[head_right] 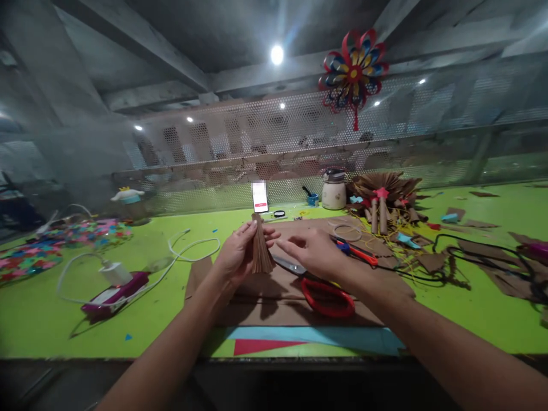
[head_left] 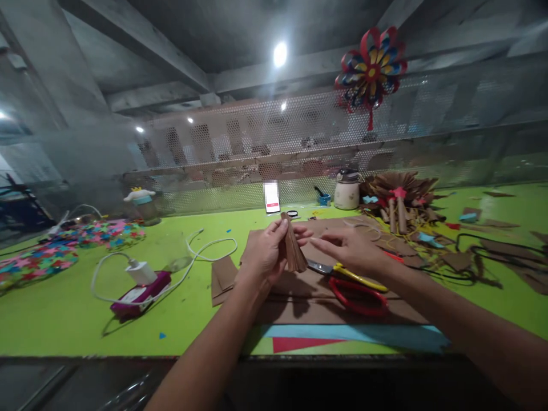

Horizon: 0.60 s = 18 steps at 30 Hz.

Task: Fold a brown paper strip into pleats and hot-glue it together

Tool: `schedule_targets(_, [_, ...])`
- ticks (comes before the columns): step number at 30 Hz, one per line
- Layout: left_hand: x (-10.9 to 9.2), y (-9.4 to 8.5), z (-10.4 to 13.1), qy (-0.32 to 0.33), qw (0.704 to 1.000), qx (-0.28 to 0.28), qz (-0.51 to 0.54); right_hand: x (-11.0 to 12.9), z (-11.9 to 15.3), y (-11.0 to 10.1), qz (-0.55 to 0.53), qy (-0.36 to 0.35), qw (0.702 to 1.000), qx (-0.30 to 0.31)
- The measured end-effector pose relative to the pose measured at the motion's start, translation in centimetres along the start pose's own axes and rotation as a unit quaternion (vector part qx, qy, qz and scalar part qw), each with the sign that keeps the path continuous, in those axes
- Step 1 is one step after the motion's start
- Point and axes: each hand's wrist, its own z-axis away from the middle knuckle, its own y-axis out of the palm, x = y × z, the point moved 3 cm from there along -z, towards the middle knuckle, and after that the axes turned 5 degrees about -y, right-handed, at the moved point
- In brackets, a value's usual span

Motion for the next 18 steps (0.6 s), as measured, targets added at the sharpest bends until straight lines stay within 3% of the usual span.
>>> schedule_targets(4, [-0.2, 0.2, 0.1, 0.022, 1.000, -0.017, -0.002, 1.0, -1.2, 2.6, -0.140, -0.009, 0.988, 0.066])
schedule_targets(9, [0.2, 0.4, 0.1, 0.039, 0.999, -0.030, -0.005, 0.0, -0.9, 5.1, -0.213, 0.025, 0.975, 0.057])
schedule_targets(11, [0.5, 0.2, 0.0, 0.031, 0.999, -0.041, -0.005, -0.2, -0.6, 5.5, -0.292, 0.051, 0.951, 0.092])
schedule_targets(14, [1.1, -0.1, -0.3, -0.002, 0.998, -0.068, -0.003, -0.2, -0.1, 6.0, -0.423, 0.100, 0.889, 0.141])
schedule_targets(18, [1.8, -0.5, -0.6, -0.050, 0.994, -0.094, -0.005, -0.6, 0.3, 6.8, -0.507, 0.130, 0.837, 0.160])
